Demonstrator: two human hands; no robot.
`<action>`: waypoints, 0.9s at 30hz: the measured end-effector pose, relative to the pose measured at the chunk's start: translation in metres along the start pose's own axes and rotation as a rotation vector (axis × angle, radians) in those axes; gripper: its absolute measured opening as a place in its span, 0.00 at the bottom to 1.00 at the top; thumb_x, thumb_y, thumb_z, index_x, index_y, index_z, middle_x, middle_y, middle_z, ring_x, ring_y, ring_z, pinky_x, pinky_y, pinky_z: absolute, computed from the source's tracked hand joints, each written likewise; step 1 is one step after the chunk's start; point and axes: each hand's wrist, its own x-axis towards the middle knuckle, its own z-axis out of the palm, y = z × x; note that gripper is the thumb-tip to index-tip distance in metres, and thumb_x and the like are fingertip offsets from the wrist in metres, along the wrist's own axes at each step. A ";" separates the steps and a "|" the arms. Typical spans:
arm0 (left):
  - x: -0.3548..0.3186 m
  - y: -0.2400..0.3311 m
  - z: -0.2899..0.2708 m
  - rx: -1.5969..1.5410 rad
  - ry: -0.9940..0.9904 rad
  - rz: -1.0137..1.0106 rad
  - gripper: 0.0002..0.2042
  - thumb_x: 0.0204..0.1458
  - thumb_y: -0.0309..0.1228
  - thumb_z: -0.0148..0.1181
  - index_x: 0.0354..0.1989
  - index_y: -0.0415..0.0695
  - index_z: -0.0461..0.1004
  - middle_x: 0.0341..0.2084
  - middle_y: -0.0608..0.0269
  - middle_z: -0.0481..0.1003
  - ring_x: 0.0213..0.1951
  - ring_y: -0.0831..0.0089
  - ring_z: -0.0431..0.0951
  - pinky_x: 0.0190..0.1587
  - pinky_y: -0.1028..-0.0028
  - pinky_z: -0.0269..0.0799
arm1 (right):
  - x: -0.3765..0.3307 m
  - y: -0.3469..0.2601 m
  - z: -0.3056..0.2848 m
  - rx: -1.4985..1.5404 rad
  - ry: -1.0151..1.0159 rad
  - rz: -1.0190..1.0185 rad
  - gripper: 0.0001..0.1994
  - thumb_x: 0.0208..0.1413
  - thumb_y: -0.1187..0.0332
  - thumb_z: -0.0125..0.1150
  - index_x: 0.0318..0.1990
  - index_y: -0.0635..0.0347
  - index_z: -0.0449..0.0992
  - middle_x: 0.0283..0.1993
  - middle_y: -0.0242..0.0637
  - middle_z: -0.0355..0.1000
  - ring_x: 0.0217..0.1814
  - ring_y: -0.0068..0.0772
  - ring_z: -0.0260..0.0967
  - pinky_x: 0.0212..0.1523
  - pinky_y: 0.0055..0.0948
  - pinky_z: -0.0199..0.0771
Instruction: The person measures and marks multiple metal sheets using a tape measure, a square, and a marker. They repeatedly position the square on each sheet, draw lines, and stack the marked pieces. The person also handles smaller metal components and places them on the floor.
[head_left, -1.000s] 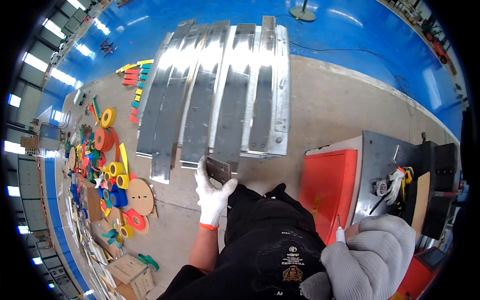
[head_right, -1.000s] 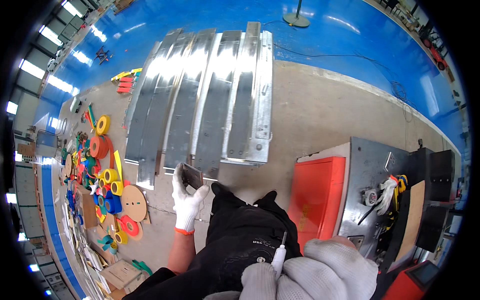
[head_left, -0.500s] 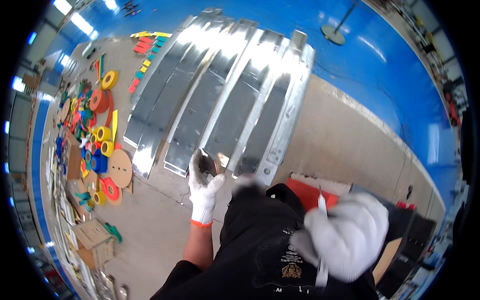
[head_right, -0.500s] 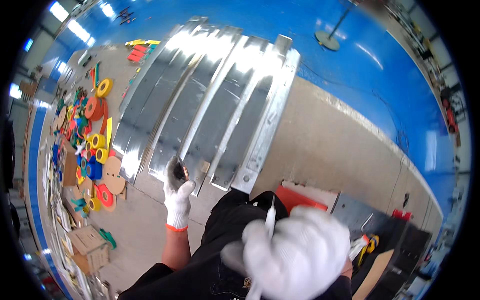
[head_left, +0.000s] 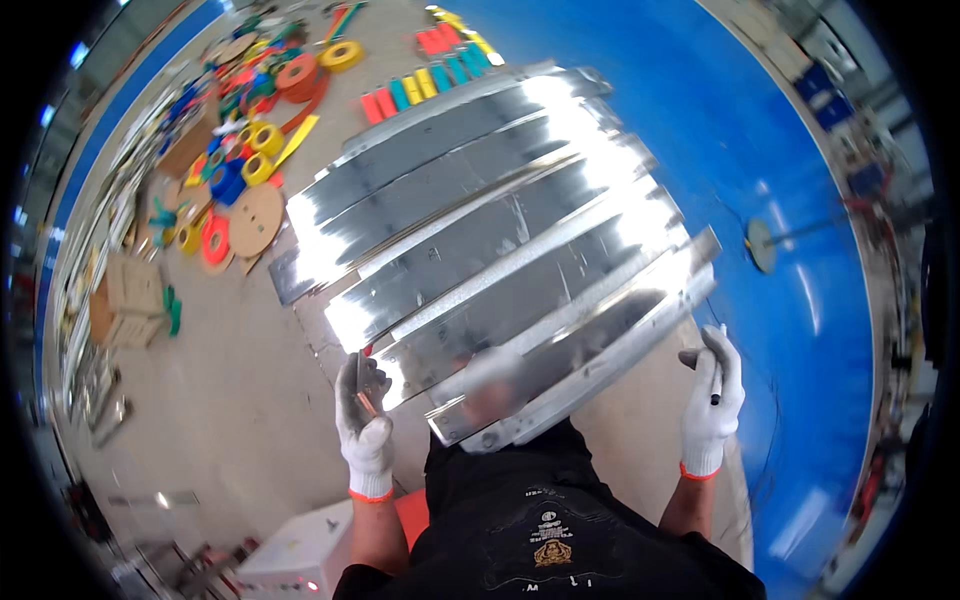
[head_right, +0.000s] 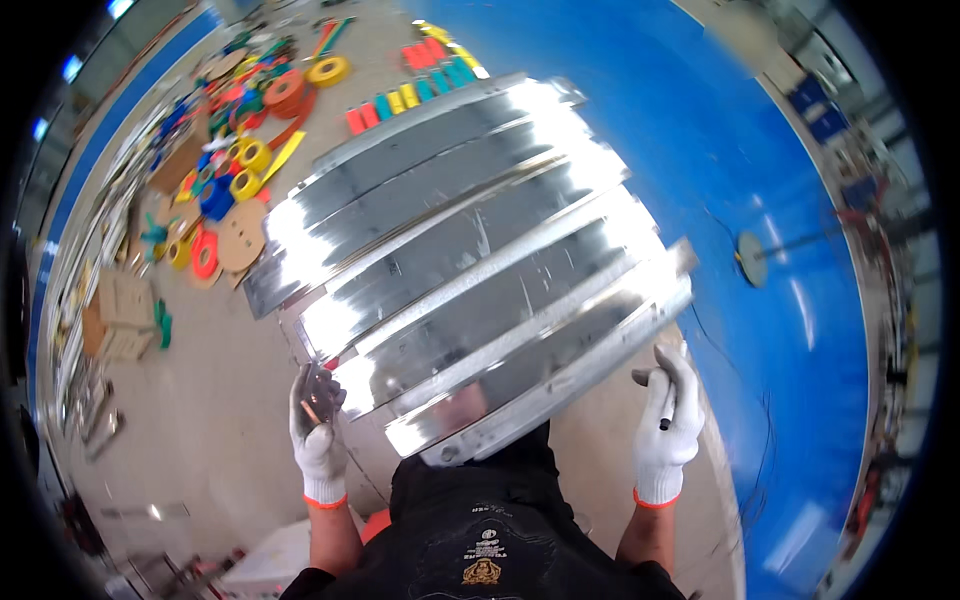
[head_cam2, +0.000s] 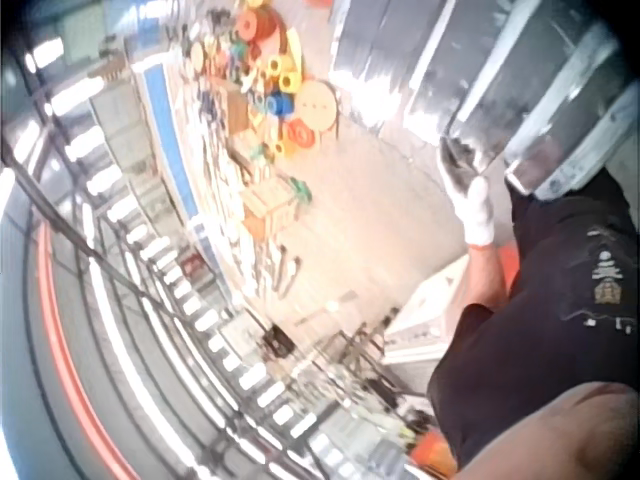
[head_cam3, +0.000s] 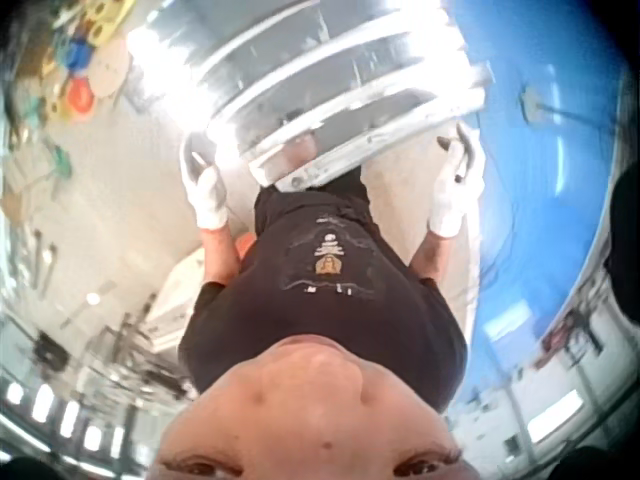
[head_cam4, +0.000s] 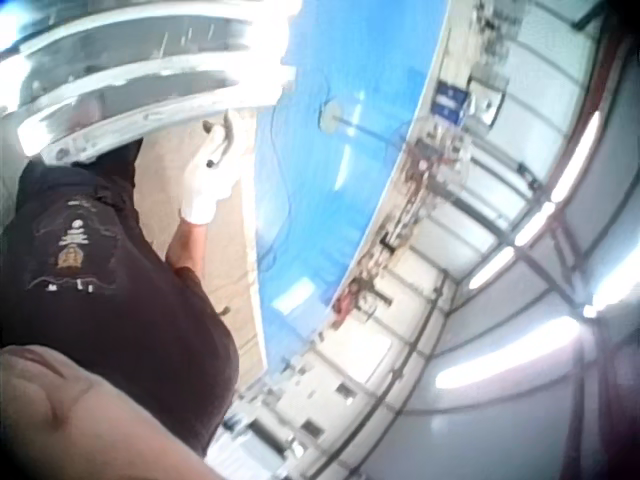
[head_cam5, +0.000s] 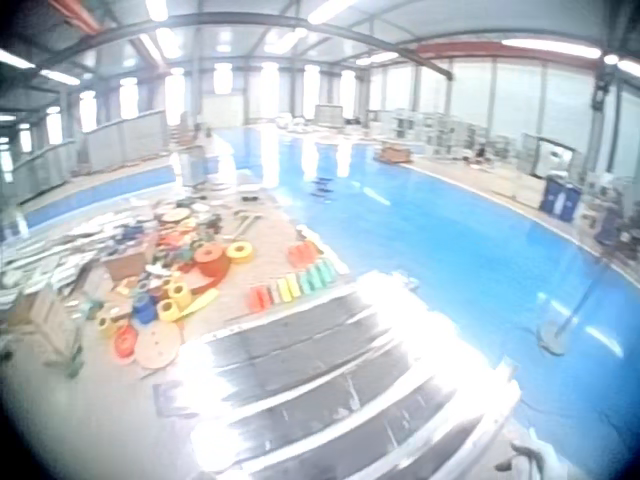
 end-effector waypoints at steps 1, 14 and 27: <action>-0.006 -0.001 0.011 0.006 0.030 0.004 0.57 0.40 0.50 0.83 0.75 0.34 0.56 0.62 0.56 0.69 0.63 0.64 0.70 0.66 0.62 0.66 | 0.021 0.016 -0.003 0.039 -0.027 -0.033 0.13 0.71 0.78 0.50 0.59 0.69 0.75 0.44 0.41 0.80 0.43 0.29 0.80 0.53 0.30 0.78; -0.021 -0.036 0.188 -0.325 0.092 -0.036 0.44 0.44 0.39 0.80 0.71 0.43 0.65 0.58 0.56 0.75 0.58 0.60 0.77 0.64 0.55 0.73 | 0.171 0.126 -0.039 0.114 -0.143 -0.086 0.12 0.65 0.75 0.62 0.55 0.64 0.76 0.47 0.44 0.82 0.45 0.31 0.80 0.50 0.31 0.78; 0.089 -0.129 0.264 0.605 -0.043 0.071 0.57 0.38 0.42 0.83 0.76 0.36 0.54 0.64 0.49 0.66 0.65 0.60 0.68 0.68 0.63 0.64 | 0.242 0.168 -0.060 0.058 -0.149 -0.068 0.12 0.66 0.77 0.57 0.55 0.65 0.75 0.44 0.39 0.80 0.48 0.26 0.77 0.54 0.28 0.76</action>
